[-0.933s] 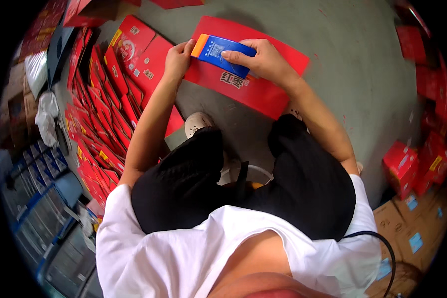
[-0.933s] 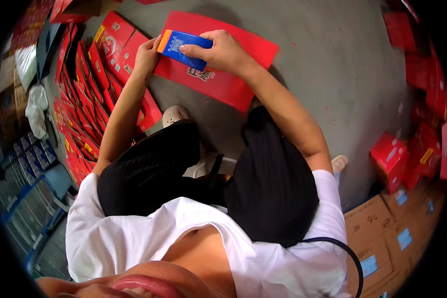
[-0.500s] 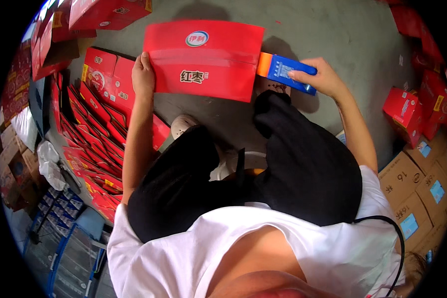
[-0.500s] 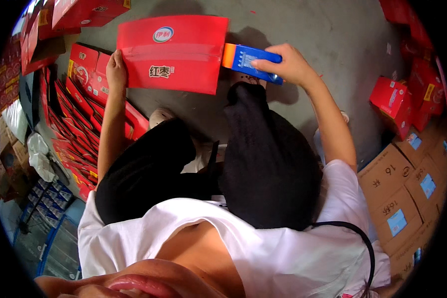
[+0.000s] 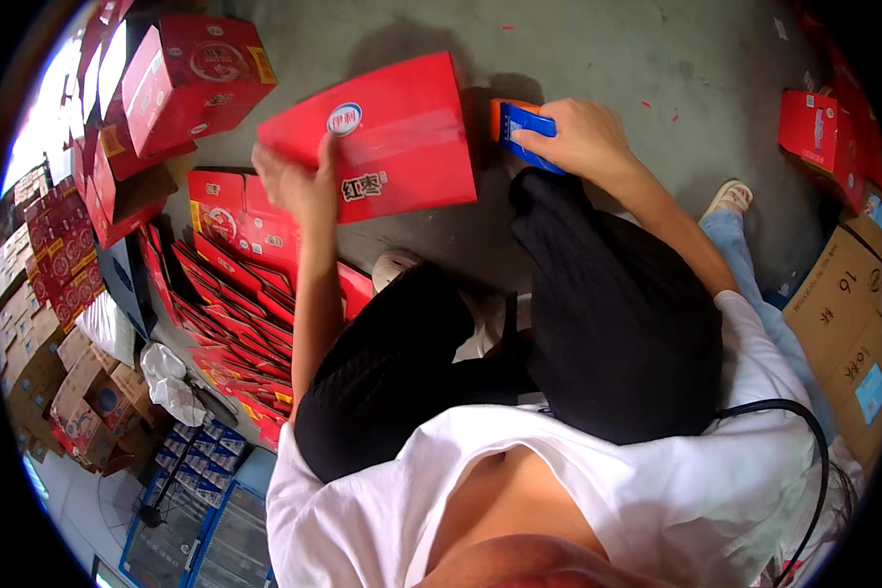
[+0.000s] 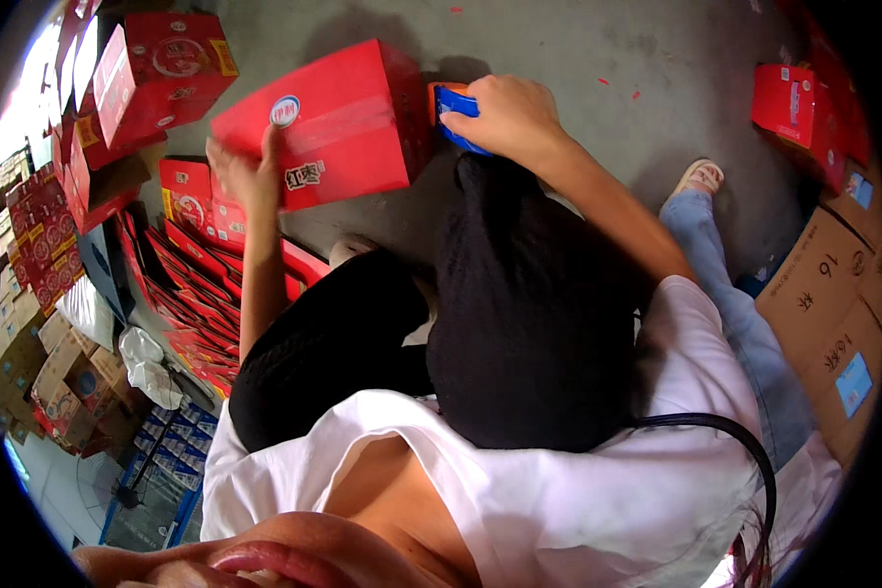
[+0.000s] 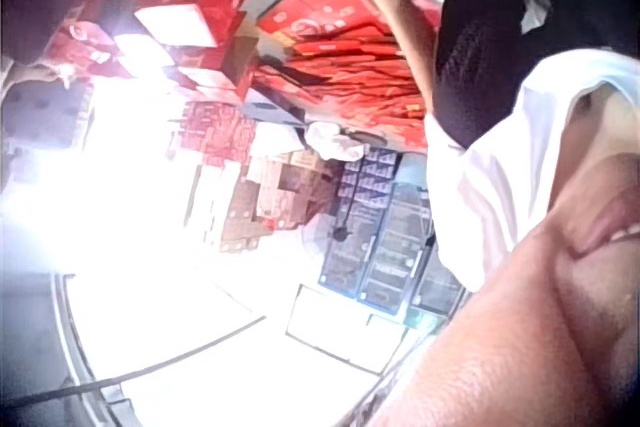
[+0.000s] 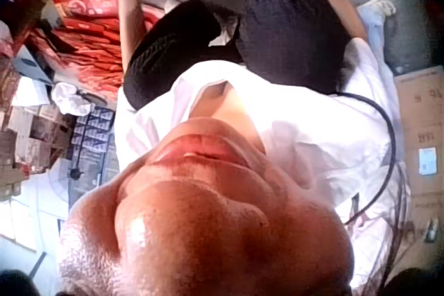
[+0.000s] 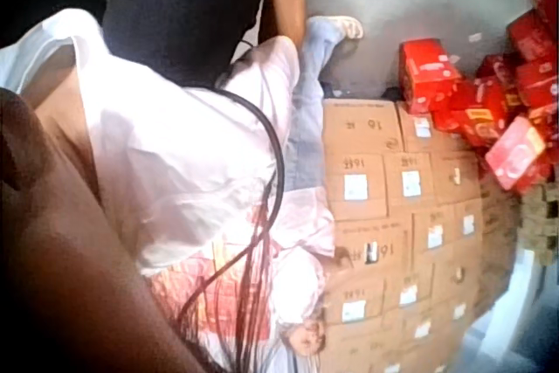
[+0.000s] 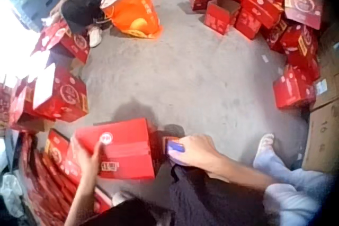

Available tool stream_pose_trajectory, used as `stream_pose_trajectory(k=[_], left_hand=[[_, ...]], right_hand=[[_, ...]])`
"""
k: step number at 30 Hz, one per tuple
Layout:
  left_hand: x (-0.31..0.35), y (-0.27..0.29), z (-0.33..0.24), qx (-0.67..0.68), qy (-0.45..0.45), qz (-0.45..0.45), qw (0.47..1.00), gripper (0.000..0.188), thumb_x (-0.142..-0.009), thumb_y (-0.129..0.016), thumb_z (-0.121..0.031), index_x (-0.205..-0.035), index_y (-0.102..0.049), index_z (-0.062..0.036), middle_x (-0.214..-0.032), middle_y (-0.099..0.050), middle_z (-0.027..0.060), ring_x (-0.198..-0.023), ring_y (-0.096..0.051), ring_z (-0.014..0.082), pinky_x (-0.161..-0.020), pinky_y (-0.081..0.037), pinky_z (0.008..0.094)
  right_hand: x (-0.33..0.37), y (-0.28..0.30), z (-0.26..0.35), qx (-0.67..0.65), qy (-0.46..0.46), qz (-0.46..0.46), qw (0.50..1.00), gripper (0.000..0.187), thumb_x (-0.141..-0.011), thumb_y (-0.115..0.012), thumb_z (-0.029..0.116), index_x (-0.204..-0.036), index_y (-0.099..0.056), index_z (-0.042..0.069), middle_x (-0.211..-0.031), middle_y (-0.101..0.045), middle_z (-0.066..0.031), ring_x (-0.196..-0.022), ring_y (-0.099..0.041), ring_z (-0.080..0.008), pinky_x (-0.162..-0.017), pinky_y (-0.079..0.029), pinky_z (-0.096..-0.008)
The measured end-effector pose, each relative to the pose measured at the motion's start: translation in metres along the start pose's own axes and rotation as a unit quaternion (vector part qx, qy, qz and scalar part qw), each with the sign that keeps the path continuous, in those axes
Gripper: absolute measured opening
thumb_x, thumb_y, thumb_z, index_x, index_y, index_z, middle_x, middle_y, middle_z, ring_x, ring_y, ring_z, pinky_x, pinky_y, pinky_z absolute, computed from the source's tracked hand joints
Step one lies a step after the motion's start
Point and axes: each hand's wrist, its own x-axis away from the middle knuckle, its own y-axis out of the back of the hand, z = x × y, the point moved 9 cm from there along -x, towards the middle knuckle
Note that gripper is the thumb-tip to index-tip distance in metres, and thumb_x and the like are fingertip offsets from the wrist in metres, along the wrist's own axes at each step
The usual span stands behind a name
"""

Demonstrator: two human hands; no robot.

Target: The person assembles red cardboard boxes by folding the flaps and securing them with a handheld blue and orange tape dispenser. The person works in a warehouse environment surrounded by stacks of flat and assembled boxes, repeatedly picking up a flat box, folding it into shape, and applying tape to seal it.

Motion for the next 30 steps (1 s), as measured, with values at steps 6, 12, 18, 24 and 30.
stream_pose_trajectory(k=[6, 12, 18, 24, 30], left_hand=[[-0.005, 0.023, 0.085, 0.405, 0.298, 0.089, 0.86, 0.047, -0.09, -0.073, -0.033, -0.122, -0.056, -0.002, -0.105, -0.064, 0.0058, -0.091, -0.062, 0.0144, -0.076, -0.052, 0.0274], [0.015, 0.084, 0.153, 0.431, 0.356, -0.019, 0.829, 0.091, -0.088, -0.068, -0.054, -0.153, -0.024, -0.0096, -0.135, -0.054, 0.0086, -0.109, -0.059, 0.0264, -0.091, -0.048, 0.0462], [0.047, 0.051, 0.07, 0.645, 0.402, 0.117, 0.639, 0.06, -0.096, -0.058, -0.052, -0.137, -0.047, -0.0089, -0.127, -0.058, 0.0139, -0.107, -0.063, 0.0334, -0.074, -0.062, 0.0434], [-0.06, -0.011, 0.07, 0.728, 0.291, -0.044, 0.62, 0.046, -0.094, -0.067, -0.036, -0.131, -0.05, -0.016, -0.13, -0.057, 0.0038, -0.116, -0.056, 0.0212, -0.094, -0.051, 0.0336], [-0.215, -0.019, 0.128, 0.599, 0.041, -0.118, 0.791, 0.052, -0.086, -0.067, -0.004, -0.133, -0.047, -0.0158, -0.12, -0.056, 0.009, -0.102, -0.058, 0.0211, -0.073, -0.054, 0.037]], right_hand=[[0.019, 0.056, 0.083, -0.094, 0.189, -0.105, 0.972, 0.041, -0.081, -0.071, 0.045, -0.073, -0.064, 0.005, -0.068, -0.064, -0.0155, -0.063, -0.063, -0.0364, -0.059, -0.048, -0.0448], [0.02, 0.085, 0.156, -0.251, 0.366, -0.022, 0.896, 0.029, -0.082, -0.077, 0.028, -0.076, -0.065, 0.002, -0.066, -0.058, -0.013, -0.06, -0.056, -0.0257, -0.06, -0.045, -0.0341], [-0.013, 0.014, 0.074, -0.283, 0.085, 0.035, 0.955, 0.038, -0.085, -0.073, 0.037, -0.083, -0.07, 0.0, -0.066, -0.065, -0.01, -0.059, -0.061, -0.0162, -0.056, -0.047, -0.0328], [-0.016, -0.019, 0.008, -0.235, -0.008, 0.013, 0.972, 0.034, -0.088, -0.074, 0.031, -0.08, -0.068, -0.002, -0.062, -0.059, -0.002, -0.058, -0.051, -0.0073, -0.053, -0.043, -0.0288], [-0.023, -0.042, 0.04, -0.27, -0.038, 0.102, 0.957, 0.032, -0.091, -0.072, 0.027, -0.076, -0.065, 0.0, -0.064, -0.055, 0.0042, -0.061, -0.046, -0.0038, -0.053, -0.038, -0.0239]])
